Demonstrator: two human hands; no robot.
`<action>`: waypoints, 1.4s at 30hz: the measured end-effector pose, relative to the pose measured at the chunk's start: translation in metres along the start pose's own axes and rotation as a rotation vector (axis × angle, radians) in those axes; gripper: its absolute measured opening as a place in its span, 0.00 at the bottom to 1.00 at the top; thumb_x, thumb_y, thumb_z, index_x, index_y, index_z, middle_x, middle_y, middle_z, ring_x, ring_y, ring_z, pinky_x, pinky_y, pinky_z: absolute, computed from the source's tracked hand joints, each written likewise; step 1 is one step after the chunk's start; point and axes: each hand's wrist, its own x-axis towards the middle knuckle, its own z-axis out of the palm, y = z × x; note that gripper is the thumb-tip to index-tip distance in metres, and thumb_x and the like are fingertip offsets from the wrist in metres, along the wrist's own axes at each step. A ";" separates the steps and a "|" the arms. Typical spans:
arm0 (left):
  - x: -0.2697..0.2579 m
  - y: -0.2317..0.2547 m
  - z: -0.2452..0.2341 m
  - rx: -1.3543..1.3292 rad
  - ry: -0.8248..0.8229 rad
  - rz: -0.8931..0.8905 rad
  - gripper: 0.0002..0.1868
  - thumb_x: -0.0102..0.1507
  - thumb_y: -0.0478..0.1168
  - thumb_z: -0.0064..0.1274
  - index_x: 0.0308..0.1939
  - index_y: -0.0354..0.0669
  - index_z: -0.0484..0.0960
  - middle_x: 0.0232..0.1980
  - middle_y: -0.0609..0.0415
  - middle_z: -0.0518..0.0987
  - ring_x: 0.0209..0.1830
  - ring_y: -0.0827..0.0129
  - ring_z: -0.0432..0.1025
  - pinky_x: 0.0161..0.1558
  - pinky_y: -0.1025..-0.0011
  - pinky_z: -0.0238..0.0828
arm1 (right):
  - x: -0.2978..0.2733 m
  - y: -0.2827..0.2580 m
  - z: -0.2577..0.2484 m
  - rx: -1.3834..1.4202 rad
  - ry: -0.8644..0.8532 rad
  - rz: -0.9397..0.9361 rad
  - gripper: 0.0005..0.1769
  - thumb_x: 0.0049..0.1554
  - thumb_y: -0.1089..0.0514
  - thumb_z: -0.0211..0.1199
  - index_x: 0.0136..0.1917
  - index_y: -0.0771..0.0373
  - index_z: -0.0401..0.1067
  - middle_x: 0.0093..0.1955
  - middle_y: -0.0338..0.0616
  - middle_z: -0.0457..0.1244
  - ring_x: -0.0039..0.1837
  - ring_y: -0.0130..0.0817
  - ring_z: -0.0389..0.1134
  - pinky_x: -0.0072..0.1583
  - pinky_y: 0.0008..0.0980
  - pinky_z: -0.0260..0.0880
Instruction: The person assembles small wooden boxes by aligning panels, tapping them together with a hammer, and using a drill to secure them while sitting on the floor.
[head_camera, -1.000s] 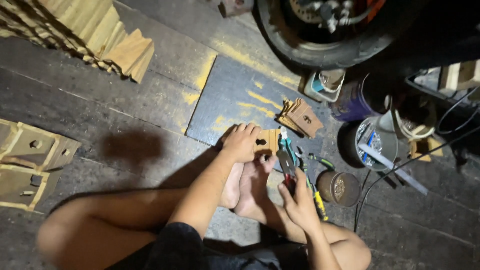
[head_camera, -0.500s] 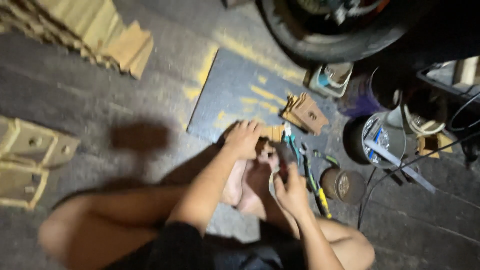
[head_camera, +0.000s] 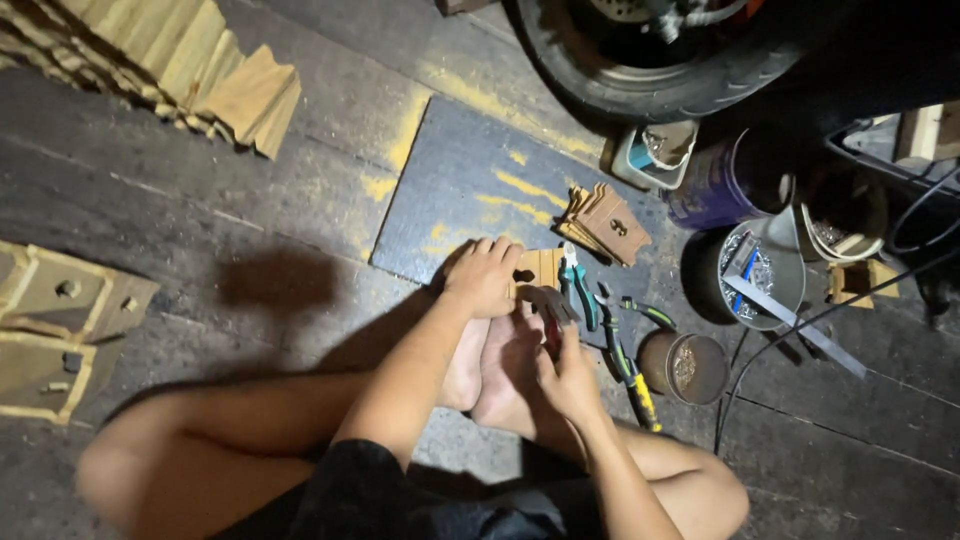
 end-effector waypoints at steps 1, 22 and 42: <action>0.001 0.006 -0.010 0.009 0.008 0.008 0.39 0.50 0.51 0.62 0.62 0.42 0.69 0.60 0.47 0.68 0.61 0.49 0.65 0.63 0.52 0.66 | -0.006 -0.002 -0.007 0.002 0.013 -0.005 0.25 0.57 0.56 0.67 0.64 0.64 0.65 0.38 0.65 0.70 0.45 0.69 0.74 0.43 0.63 0.68; -0.008 0.013 -0.028 -0.077 -0.188 -0.072 0.50 0.53 0.33 0.69 0.76 0.43 0.60 0.75 0.43 0.63 0.71 0.50 0.62 0.69 0.55 0.65 | -0.014 -0.016 -0.016 -0.012 0.138 -0.101 0.28 0.58 0.52 0.60 0.23 0.59 0.51 0.18 0.43 0.48 0.23 0.41 0.52 0.33 0.50 0.52; 0.002 0.006 -0.020 -0.090 -0.116 -0.078 0.57 0.47 0.66 0.75 0.72 0.50 0.64 0.68 0.49 0.68 0.65 0.44 0.68 0.53 0.44 0.71 | -0.065 0.120 -0.022 0.388 -0.148 0.223 0.44 0.53 0.65 0.65 0.81 0.55 0.57 0.83 0.42 0.57 0.83 0.33 0.54 0.81 0.33 0.47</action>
